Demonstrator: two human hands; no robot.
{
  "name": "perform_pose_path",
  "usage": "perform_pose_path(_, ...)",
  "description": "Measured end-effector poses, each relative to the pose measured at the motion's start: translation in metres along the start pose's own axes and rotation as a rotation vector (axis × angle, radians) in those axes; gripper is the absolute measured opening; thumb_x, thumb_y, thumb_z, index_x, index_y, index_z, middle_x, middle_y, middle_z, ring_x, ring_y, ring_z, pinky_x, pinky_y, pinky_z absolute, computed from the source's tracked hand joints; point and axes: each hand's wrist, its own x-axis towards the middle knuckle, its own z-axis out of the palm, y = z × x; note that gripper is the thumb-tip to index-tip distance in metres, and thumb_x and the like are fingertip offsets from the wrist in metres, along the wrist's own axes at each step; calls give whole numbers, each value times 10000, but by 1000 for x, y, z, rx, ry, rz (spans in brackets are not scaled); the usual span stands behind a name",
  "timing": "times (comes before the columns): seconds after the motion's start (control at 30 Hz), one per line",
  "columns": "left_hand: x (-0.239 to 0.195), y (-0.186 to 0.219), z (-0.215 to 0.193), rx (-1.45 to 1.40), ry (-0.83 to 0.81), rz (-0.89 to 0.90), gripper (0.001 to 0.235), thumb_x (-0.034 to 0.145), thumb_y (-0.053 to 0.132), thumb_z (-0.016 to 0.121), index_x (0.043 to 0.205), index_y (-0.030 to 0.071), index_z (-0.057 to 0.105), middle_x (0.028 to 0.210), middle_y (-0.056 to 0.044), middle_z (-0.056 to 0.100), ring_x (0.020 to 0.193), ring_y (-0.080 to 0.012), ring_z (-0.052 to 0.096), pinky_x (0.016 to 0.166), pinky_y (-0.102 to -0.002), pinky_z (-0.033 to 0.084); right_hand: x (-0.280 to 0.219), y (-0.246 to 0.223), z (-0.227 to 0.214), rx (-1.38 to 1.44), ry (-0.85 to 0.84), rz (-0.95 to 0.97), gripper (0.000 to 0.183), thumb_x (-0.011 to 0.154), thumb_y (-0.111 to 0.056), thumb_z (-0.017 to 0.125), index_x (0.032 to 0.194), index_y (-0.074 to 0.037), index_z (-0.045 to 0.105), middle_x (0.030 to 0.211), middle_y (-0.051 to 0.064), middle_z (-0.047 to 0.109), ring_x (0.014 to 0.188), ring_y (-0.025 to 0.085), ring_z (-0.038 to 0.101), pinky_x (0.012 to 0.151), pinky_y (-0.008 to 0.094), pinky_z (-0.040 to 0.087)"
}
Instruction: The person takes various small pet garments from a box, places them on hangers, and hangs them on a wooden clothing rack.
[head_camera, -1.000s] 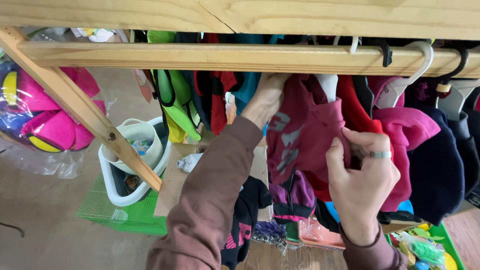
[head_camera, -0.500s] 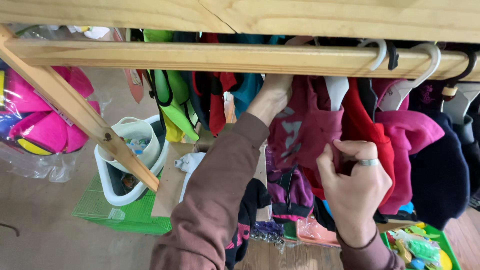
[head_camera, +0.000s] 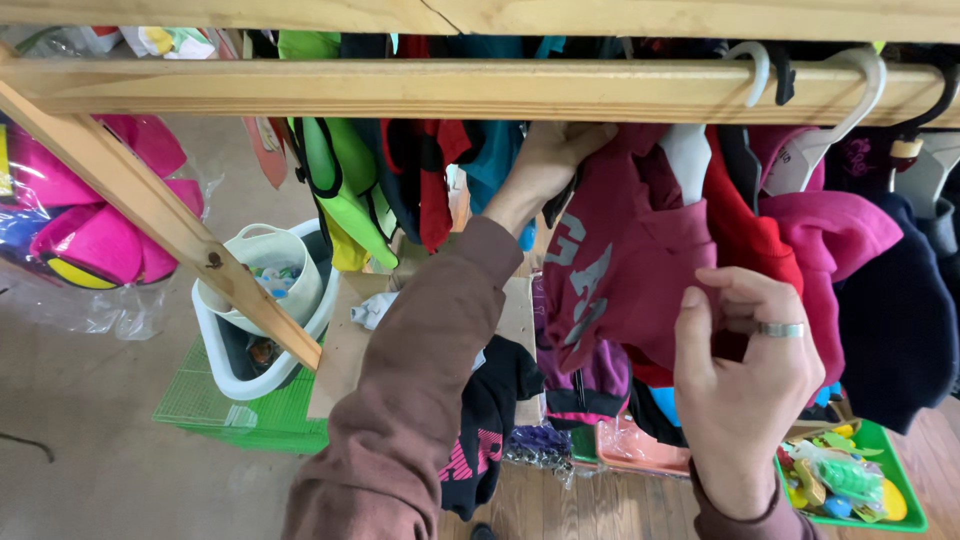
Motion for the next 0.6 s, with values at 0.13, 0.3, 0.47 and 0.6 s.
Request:
perform_pose_path(0.13, -10, 10, -2, 220, 53, -63, 229, 1058, 329, 796, 1034, 111, 863, 884, -82, 886, 897, -281, 892, 799, -431, 710, 2, -2, 2, 9, -1, 83, 200, 1245, 42, 768, 1440, 45, 725, 1196, 147, 734, 930, 216, 703, 808, 337, 583)
perform_pose_path(0.3, -18, -59, -34, 413, -208, 93, 472, 1097, 99, 832, 1556, 121, 723, 1439, -98, 884, 1322, -220, 862, 1142, -366, 679, -3, 24, -3, -242, -100, 61, 413, 1301, -120, 901, 1693, -48, 792, 1034, 57, 721, 787, 201, 662, 818, 413, 558)
perform_pose_path(0.47, -90, -40, -61, 523, -387, -4, 458, 1166, 250, 745, 1590, 95, 670, 1530, -114, 825, 1418, -273, 813, 1161, -419, 659, -13, 60, -10, -450, -23, -97, 334, 1443, -39, 909, 1761, 59, 944, 1139, 101, 790, 806, 249, 647, 735, 433, 555)
perform_pose_path(0.6, -159, -52, -84, 426, -285, -139, 462, 1206, 316, 674, 1603, 80, 674, 1573, -151, 770, 1452, -311, 771, 1261, -480, 644, -16, 52, -11, -381, -125, 29, 323, 1581, -70, 728, 1831, 98, 844, 1070, 116, 700, 897, 275, 680, 695, 433, 509)
